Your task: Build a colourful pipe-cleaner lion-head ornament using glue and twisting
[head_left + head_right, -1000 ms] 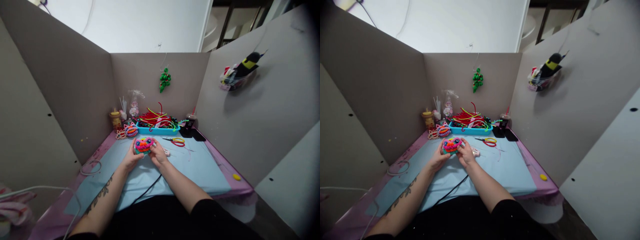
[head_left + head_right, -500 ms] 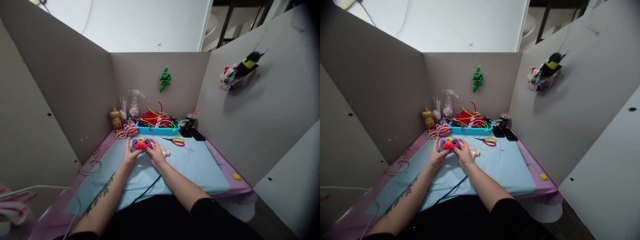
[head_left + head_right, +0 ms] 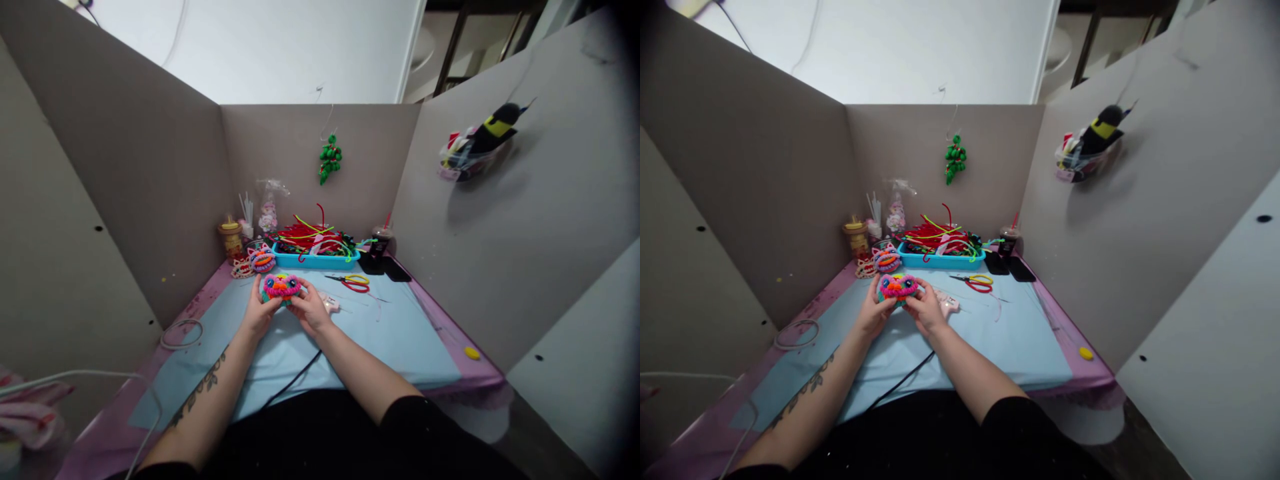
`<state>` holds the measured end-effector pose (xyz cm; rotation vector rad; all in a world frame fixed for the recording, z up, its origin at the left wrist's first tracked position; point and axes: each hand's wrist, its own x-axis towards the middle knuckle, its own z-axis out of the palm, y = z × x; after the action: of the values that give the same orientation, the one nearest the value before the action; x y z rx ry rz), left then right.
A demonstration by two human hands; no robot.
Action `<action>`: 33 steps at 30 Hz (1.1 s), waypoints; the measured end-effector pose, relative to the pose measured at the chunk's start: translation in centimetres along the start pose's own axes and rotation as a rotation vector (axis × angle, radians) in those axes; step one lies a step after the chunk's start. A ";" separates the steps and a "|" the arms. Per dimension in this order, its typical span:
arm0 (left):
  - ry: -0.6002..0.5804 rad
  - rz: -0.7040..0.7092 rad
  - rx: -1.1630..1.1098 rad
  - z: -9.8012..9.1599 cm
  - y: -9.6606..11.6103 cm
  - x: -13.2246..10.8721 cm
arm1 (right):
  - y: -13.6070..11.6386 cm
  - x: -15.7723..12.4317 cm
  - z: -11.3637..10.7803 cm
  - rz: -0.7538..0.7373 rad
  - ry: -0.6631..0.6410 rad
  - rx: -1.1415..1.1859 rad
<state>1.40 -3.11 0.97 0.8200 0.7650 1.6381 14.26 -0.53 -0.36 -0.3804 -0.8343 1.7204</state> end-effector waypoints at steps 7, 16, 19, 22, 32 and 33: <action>-0.054 0.036 -0.001 -0.4 -0.6 0.2 | 0.1 0.1 0.0 0.005 0.038 -0.056; -0.159 0.039 0.052 -0.3 -0.7 -0.3 | -0.3 0.6 -0.4 0.030 0.034 0.097; -0.219 0.023 0.055 -0.4 -0.8 -0.2 | -0.8 0.6 -0.5 0.040 0.044 0.126; -0.213 0.031 0.081 -0.7 -1.0 0.0 | -1.0 0.6 -0.7 0.042 0.048 0.143; -0.207 0.146 0.175 -1.1 -1.1 0.4 | -0.8 0.3 -0.5 0.025 0.018 0.135; -0.207 0.153 0.178 -1.0 -1.1 0.4 | -0.8 0.3 -0.5 0.024 0.014 0.135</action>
<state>1.07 -2.59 -0.48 1.1802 0.7222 1.6031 15.02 0.02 -0.14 -0.3121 -0.7014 1.7834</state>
